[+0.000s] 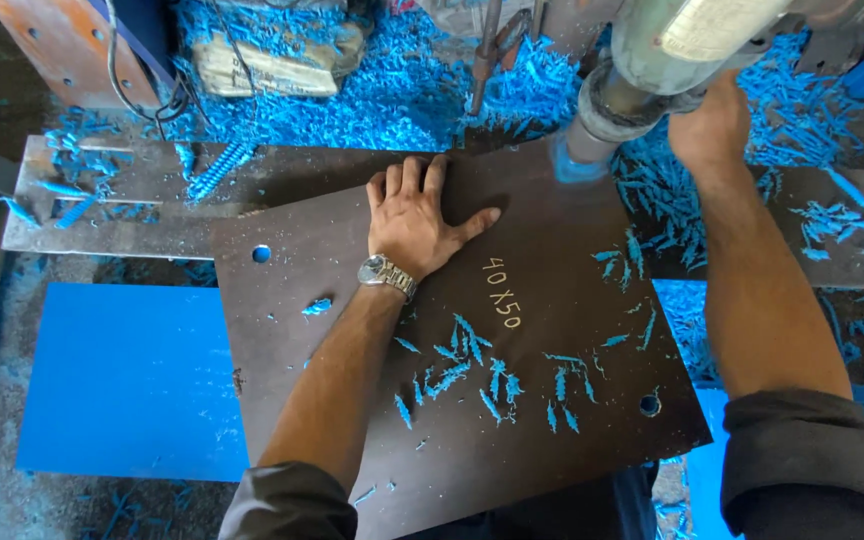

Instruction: Operating a drill press to create holes in plastic plates and then stacking the processed pieces.

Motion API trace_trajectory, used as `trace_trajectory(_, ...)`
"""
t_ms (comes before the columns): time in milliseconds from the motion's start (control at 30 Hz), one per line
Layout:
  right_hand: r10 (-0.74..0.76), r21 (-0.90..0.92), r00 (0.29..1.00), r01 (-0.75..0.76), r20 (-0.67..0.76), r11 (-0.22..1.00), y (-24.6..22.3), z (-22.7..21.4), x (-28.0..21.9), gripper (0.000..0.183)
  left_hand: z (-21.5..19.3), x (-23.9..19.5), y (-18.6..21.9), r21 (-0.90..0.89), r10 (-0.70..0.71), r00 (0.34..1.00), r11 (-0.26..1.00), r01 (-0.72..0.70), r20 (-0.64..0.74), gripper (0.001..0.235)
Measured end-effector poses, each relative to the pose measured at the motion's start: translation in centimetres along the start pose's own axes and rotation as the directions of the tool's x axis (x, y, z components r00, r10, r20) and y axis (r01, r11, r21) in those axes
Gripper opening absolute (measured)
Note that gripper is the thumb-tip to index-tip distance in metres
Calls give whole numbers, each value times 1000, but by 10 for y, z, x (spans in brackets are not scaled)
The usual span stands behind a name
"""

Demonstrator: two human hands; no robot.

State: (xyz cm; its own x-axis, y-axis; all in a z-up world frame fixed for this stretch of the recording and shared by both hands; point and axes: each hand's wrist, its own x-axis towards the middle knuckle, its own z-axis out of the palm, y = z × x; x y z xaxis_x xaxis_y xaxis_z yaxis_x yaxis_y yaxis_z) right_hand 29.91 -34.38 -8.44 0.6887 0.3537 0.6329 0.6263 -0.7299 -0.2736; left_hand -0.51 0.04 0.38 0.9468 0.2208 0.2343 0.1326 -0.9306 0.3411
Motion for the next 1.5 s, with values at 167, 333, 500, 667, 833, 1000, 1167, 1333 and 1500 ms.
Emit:
trace_trajectory(167,-43,37,998,41,44,998,-20,-15,16,33,-3,4,2,-5,-14,999,1000,14,32,107)
trace_trajectory(333,-55,192,996,42,64,980,11,7,29,48,-4,0,2,-16,-12,1000,1000,12,21,102)
trace_trajectory(500,-71,614,997,44,19,788,31,26,46,49,2,0,0,-16,-2,1000,1000,2,-6,104)
trace_trajectory(667,-62,866,996,-27,67,500,77,52,51,45,1,1,0,-36,2,1000,999,-3,-17,105)
trace_trajectory(833,-78,814,995,99,-66,572,13,41,56,45,-1,0,0,-8,-1,1000,1000,1,0,100)
trace_trajectory(1000,-87,821,993,113,-77,559,-12,36,61,42,-4,-1,1,-24,-11,1000,1000,11,9,100)
trace_trajectory(1167,-98,836,991,131,-93,533,-21,43,75,39,-2,2,-2,-7,8,998,1000,-9,-64,100)
trace_trajectory(1333,-100,837,991,131,-92,531,-36,7,69,36,-1,-1,1,-38,-18,1000,999,19,10,103)
trace_trajectory(1500,-102,822,991,131,-89,553,-18,-34,20,33,4,1,-2,-40,-14,1000,999,14,-18,103)
